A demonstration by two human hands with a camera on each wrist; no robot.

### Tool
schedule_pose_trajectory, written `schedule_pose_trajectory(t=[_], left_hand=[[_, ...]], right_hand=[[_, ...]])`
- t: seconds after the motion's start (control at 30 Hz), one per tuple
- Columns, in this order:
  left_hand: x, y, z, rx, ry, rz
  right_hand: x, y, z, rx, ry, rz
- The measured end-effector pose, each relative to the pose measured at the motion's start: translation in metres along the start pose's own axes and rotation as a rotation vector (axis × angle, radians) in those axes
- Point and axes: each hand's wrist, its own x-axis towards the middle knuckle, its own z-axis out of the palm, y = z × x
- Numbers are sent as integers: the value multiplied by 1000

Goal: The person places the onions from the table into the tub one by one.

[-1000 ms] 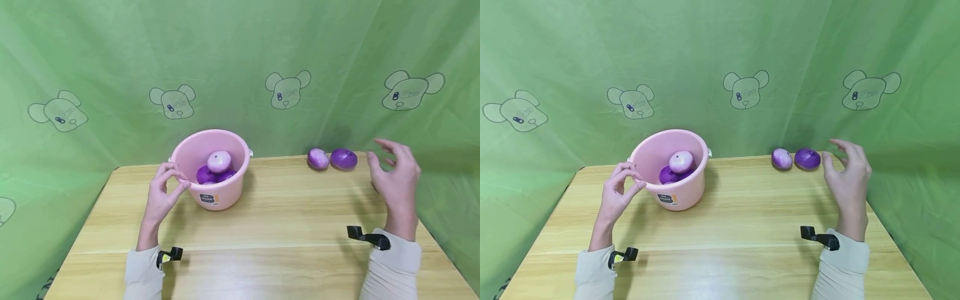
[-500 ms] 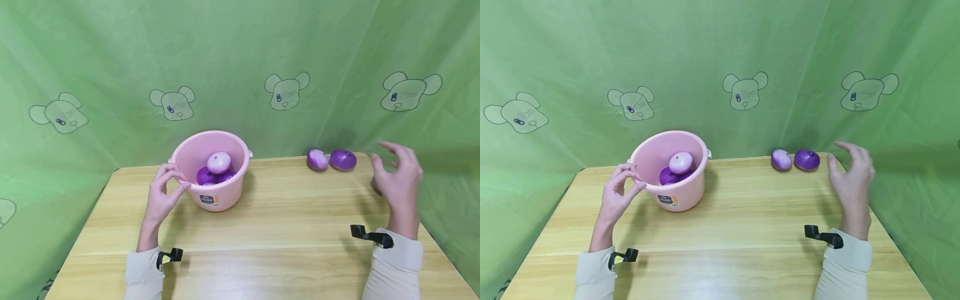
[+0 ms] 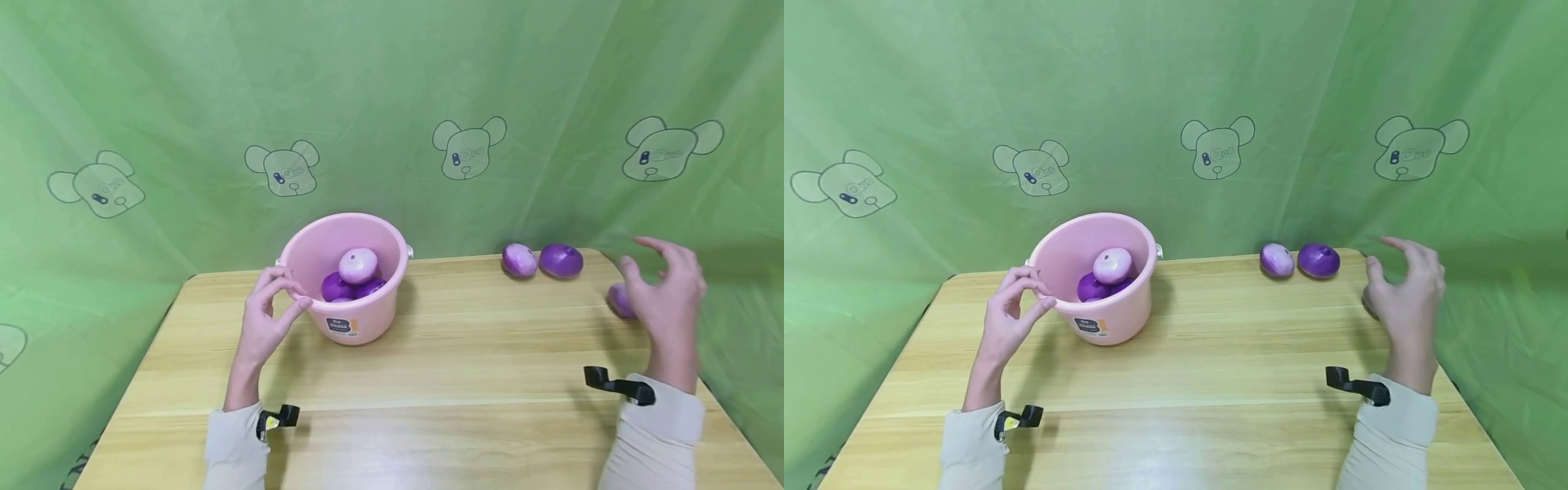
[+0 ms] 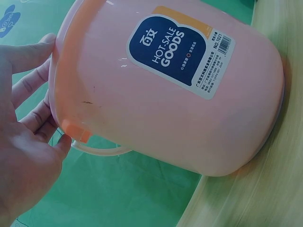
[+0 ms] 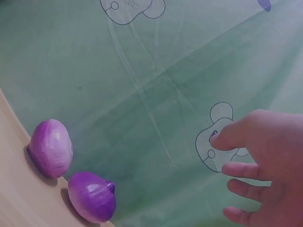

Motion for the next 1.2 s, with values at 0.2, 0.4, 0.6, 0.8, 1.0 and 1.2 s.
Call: schedule_pose_trajectory(t=[0.2, 0.4, 0.6, 0.8, 1.0, 1.2], left_hand=[[0, 0, 0, -1, 2, -5], [0, 0, -1, 0, 3, -6], [0, -1, -1, 0, 3, -7], [0, -1, -1, -3, 3, -9], [0, -1, 0, 2, 2, -6], [0, -1, 0, 4, 1, 0]], right_hand=[[1, 10, -3, 17, -12, -8], [2, 19, -4, 9, -34, 13], [2, 25, -5, 3, -83, 50], [3, 34, -4, -13, -113, 73], [5, 47, 0, -33, -158, 100], [5, 55, 3, -40, -184, 130]])
